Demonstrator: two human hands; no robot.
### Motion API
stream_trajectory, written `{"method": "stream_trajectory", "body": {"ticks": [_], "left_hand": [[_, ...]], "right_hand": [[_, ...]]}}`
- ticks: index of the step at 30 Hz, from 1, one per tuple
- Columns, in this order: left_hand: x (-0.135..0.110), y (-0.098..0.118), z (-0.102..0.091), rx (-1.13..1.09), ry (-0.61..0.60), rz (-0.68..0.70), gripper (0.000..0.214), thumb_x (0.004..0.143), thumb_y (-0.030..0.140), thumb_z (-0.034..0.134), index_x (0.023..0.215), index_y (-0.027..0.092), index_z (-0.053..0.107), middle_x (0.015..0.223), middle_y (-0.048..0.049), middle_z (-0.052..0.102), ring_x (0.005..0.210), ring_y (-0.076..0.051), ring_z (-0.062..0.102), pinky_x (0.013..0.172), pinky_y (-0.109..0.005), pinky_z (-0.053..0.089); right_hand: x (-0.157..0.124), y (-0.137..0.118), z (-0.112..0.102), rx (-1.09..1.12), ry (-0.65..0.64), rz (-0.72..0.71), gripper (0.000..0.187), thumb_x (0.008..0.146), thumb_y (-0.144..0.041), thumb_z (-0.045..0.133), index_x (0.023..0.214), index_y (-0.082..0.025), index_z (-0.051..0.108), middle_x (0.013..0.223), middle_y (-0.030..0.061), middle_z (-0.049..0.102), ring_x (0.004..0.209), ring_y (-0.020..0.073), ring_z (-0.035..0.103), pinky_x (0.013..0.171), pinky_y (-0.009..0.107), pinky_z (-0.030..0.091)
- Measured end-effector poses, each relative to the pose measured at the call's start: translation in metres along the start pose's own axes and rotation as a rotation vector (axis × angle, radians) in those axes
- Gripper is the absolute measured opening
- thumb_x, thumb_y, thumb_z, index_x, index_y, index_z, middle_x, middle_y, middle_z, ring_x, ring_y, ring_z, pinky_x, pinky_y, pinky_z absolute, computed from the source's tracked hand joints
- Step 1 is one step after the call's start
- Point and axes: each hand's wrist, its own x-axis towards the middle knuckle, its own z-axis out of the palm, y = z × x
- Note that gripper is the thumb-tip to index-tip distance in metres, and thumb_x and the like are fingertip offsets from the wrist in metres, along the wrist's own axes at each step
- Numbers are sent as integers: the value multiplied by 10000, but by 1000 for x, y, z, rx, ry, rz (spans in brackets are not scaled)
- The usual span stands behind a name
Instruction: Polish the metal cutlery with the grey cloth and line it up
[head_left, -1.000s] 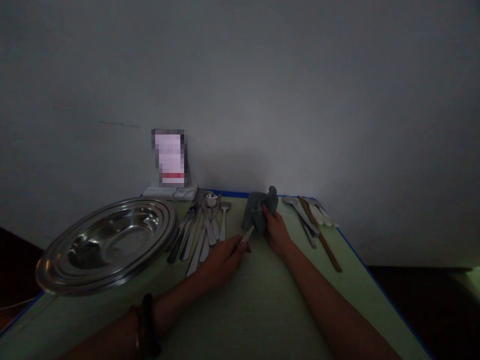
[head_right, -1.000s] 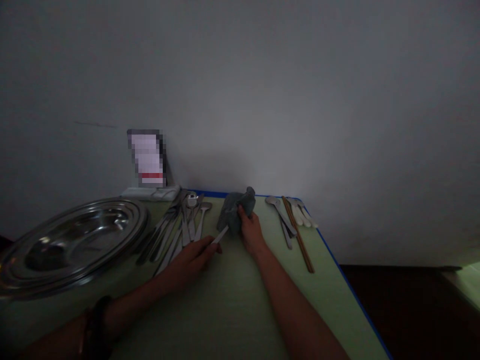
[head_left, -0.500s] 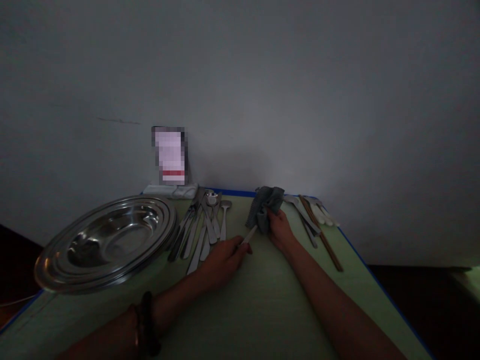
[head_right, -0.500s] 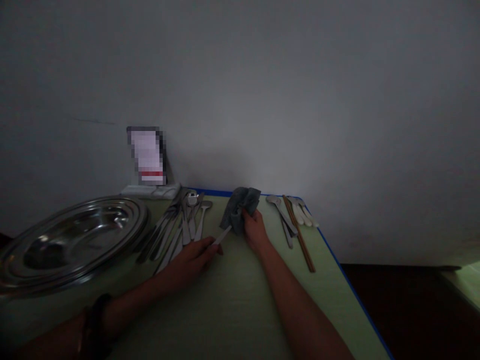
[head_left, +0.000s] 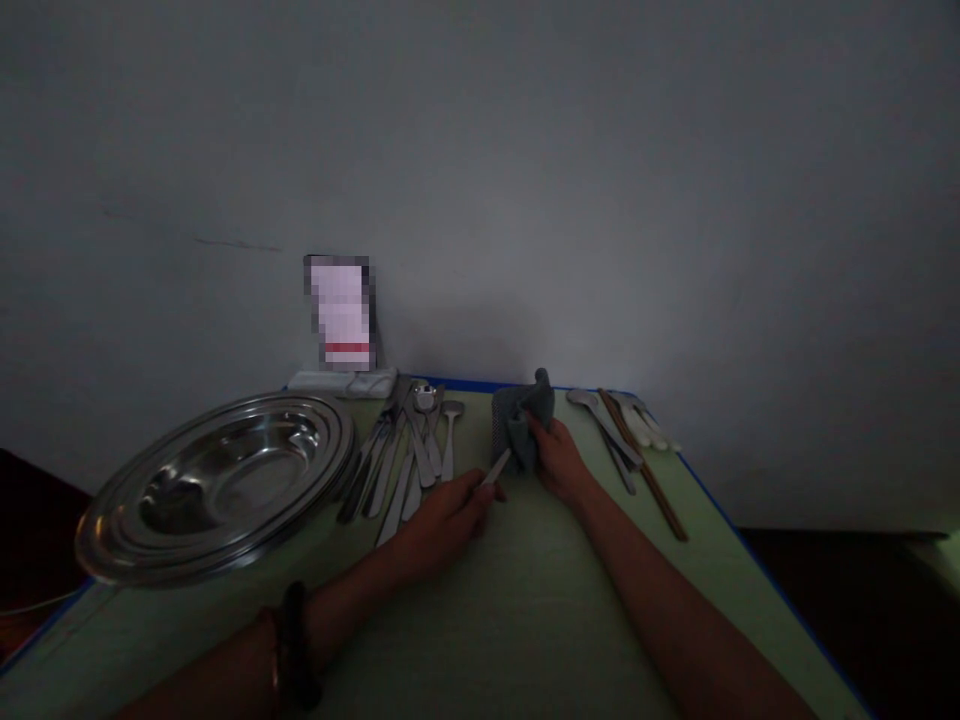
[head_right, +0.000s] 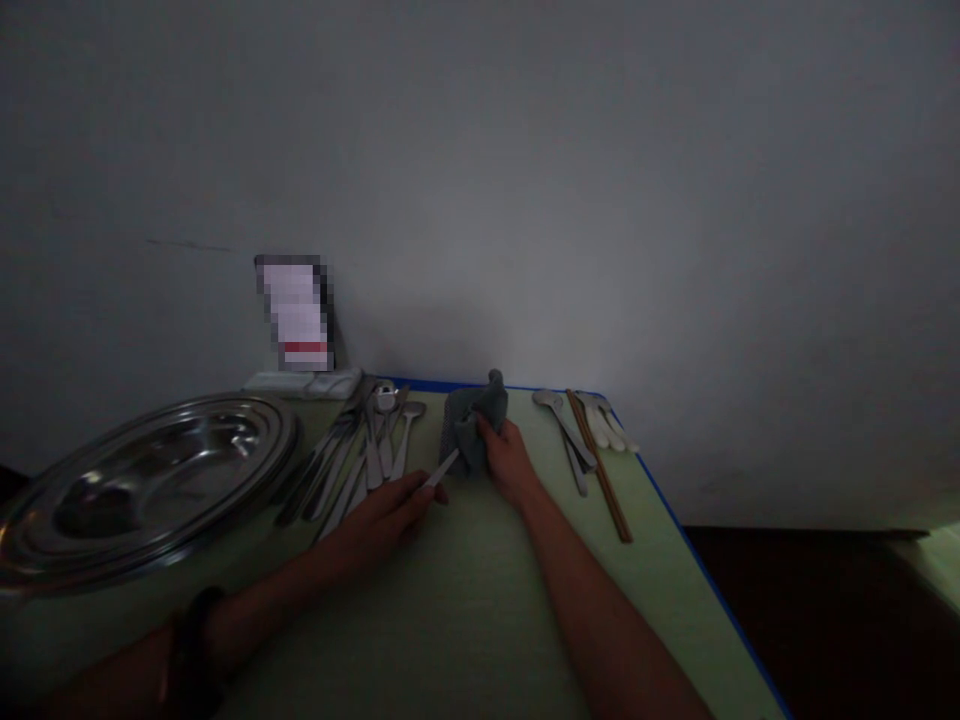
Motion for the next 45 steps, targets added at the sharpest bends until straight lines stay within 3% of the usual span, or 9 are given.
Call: {"method": "stream_trajectory", "body": {"ticks": [4,8,20,27,32,37,45], "left_hand": [[1,0,0,-6,0,-12,340,868,424,328,896,163,543,552,59,402,512,-117,409,488,-216,314],[2,-1,0,7,-7,-15,350,867,439,329,911,165,541,550,61,404,506,-118,413,490,-221,317],[0,3,0,67,-4,17,320,870,409,330,886,174,546,552,58,422,514,-115,429,502,-215,329],[-1,3,0,83,1,-8,346,865,431,337,886,170,562,576,43,459,532,-121,457,511,-221,349],[0,1,0,77,1,-10,336,857,432,346,867,172,559,526,61,416,494,-118,430,491,-220,330],[2,1,0,62,-7,-8,318,861,420,346,854,175,548,525,65,414,488,-113,422,484,-215,316],[1,3,-1,-5,-23,-37,335,869,440,341,881,174,546,523,70,397,481,-104,399,459,-205,295]], "right_hand": [[-2,-6,3,51,-7,62,165,613,-263,686,744,-179,633,657,-8,690,677,172,641,645,274,487],[-3,-9,6,95,20,62,211,578,-191,691,776,-198,617,682,-29,693,649,152,638,647,273,494],[-1,-3,5,122,71,72,297,691,-480,614,762,-192,638,697,11,705,811,184,653,701,283,498],[-5,-13,3,123,-9,145,200,535,-250,733,693,-186,627,631,-4,694,690,188,657,632,284,515],[-4,-14,2,123,-5,130,246,511,-172,730,730,-193,620,645,-16,696,613,164,643,567,270,510],[0,-8,5,126,18,63,266,555,-288,745,776,-197,628,727,-3,710,727,176,655,668,289,515],[5,3,-1,45,106,50,297,697,-465,615,768,-180,661,747,19,712,801,177,650,730,274,480]]}}
